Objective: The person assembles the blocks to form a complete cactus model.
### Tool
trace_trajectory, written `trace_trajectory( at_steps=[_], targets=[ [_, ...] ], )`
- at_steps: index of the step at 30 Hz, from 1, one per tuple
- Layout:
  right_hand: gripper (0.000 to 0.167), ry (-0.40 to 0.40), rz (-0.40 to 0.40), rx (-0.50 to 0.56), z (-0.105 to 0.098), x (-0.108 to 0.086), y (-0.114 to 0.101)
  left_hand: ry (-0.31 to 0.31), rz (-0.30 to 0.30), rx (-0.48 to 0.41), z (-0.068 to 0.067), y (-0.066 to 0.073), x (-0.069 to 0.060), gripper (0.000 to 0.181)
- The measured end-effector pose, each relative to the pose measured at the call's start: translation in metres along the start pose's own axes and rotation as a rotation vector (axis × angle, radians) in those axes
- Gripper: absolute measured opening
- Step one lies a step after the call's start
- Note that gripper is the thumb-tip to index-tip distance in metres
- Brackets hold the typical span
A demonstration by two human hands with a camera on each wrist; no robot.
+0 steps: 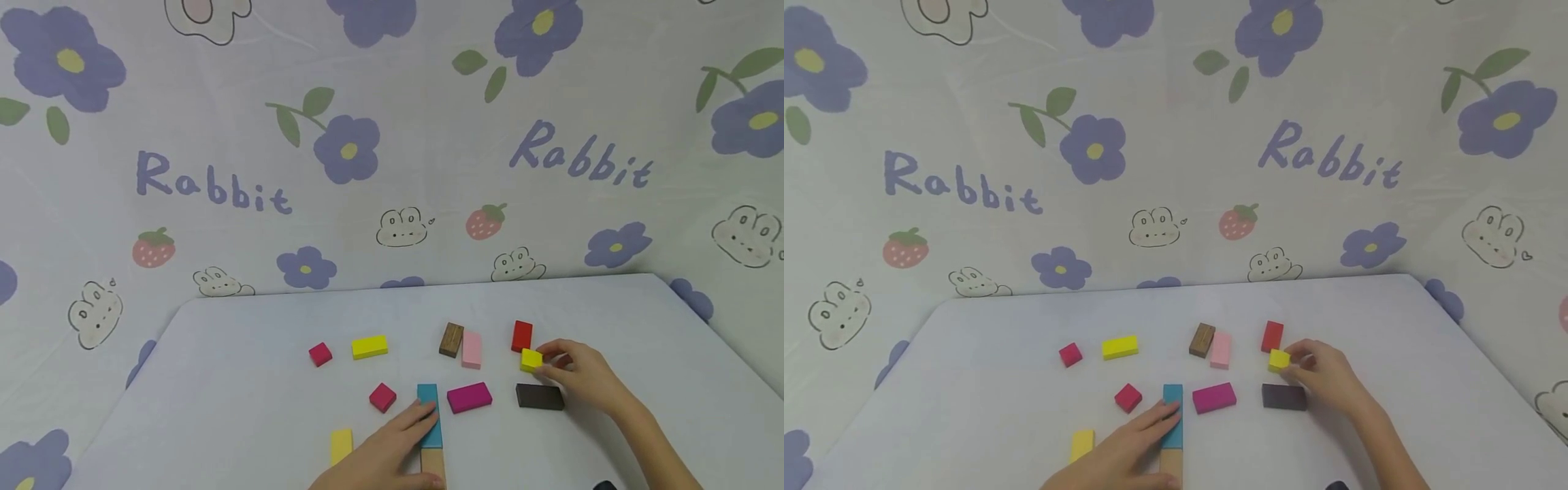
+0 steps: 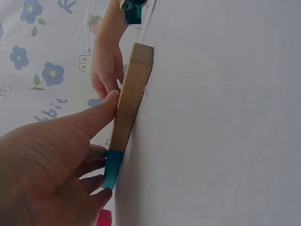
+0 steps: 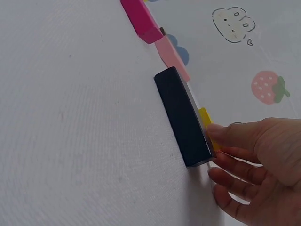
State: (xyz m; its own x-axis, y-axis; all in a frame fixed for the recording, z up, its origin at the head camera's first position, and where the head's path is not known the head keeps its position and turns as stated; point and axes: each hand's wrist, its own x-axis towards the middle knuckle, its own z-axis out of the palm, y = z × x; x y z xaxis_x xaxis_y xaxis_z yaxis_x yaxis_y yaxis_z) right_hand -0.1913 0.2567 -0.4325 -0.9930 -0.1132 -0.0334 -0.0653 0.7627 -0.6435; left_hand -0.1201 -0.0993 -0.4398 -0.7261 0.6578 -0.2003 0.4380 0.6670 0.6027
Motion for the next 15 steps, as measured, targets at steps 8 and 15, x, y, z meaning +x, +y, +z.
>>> trace_trajectory(
  at_steps=[8, 15],
  targets=[
    [0.039, 0.024, -0.058, -0.007, -0.002, -0.001, -0.007, 0.012, 0.006, -0.005, 0.001, -0.003, 0.0, 0.086],
    [0.038, 0.041, -0.06, -0.013, -0.003, -0.001, -0.018, 0.02, 0.013, -0.011, -0.001, -0.001, -0.001, 0.085]
  ],
)
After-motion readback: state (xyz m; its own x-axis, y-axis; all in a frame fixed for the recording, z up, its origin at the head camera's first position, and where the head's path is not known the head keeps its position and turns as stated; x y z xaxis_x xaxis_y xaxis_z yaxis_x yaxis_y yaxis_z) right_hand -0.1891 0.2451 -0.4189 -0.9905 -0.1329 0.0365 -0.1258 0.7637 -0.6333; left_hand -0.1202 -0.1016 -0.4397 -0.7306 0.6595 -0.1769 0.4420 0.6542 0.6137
